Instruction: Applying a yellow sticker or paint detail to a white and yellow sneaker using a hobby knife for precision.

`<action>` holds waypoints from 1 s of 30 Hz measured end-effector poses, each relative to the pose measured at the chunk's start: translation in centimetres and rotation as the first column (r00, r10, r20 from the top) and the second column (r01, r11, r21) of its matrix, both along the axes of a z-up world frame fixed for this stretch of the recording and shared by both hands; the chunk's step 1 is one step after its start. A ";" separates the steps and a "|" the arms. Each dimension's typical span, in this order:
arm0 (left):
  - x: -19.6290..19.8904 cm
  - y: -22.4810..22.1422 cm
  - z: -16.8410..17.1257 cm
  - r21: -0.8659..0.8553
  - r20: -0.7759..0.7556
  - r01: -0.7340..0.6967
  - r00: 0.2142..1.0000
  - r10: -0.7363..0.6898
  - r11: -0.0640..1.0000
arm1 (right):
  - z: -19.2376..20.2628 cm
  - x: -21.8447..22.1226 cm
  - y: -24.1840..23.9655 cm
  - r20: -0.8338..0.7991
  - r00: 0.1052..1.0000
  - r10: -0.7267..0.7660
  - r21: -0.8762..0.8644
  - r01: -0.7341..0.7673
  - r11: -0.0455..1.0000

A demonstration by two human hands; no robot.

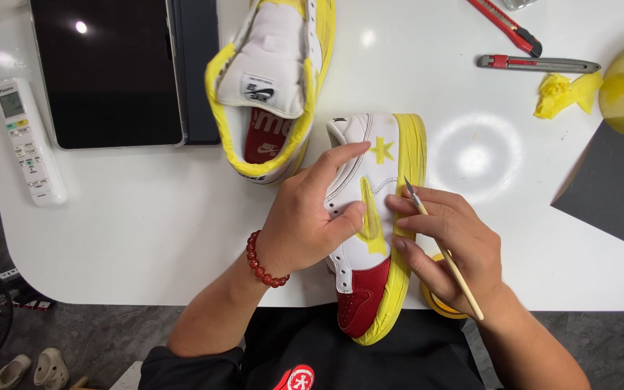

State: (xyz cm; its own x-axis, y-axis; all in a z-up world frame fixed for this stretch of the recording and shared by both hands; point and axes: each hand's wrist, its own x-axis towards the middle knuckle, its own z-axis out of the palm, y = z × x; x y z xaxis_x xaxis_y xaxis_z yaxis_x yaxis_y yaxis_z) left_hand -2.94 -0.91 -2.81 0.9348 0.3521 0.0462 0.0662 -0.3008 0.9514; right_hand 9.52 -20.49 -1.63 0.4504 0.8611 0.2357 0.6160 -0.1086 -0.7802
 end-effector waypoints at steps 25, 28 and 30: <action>-1.7 -0.1 -0.6 0.008 0.149 0.092 0.985 -0.092 0.996 | 0.0 -2.0 -1.8 -0.287 0.956 -0.067 0.206 0.129 0.970; -1.7 0.0 -0.9 0.007 0.139 0.098 0.985 -0.098 0.995 | -0.8 -1.4 -1.9 -0.326 0.945 0.036 0.271 0.057 0.961; -1.7 0.1 -0.9 -0.003 0.127 0.100 0.987 -0.099 0.995 | -1.1 -0.7 -1.4 -0.209 0.966 0.154 0.297 -0.087 0.951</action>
